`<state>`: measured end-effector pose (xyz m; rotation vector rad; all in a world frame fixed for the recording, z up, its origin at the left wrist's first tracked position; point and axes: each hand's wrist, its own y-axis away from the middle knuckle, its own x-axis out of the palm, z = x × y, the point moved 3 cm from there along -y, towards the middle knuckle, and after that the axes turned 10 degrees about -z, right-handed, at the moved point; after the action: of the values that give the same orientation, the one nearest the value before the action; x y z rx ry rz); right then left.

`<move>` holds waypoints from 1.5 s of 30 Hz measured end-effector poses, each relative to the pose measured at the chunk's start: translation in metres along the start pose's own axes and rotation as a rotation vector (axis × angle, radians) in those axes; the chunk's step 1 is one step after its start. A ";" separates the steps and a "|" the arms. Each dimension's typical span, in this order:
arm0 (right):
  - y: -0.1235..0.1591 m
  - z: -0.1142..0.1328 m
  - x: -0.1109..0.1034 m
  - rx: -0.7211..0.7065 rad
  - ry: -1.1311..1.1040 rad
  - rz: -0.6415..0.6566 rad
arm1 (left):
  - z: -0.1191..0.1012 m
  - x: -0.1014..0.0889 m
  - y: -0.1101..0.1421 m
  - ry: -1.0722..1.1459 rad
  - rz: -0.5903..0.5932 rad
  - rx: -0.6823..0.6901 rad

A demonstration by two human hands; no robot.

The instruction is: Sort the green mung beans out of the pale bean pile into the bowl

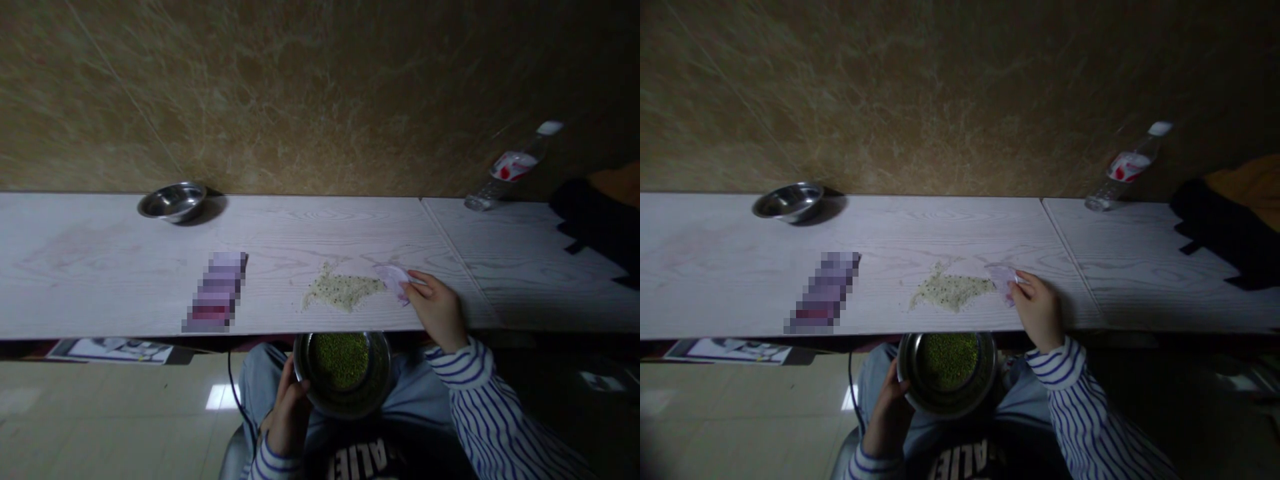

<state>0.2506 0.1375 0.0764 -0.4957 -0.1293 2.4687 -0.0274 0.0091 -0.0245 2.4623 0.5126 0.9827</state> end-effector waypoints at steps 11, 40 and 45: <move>0.026 0.022 0.039 -0.015 -0.066 0.049 | 0.009 -0.017 -0.007 -0.022 0.054 -0.012; 0.032 0.042 0.035 -0.221 -0.023 0.239 | 0.002 -0.010 0.002 -0.027 -0.030 0.011; 0.023 0.033 -0.006 -0.299 0.114 0.301 | 0.000 -0.010 0.002 -0.019 -0.031 -0.008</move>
<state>0.2298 0.1167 0.1042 -0.8353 -0.4083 2.7189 -0.0341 0.0026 -0.0287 2.4465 0.5378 0.9463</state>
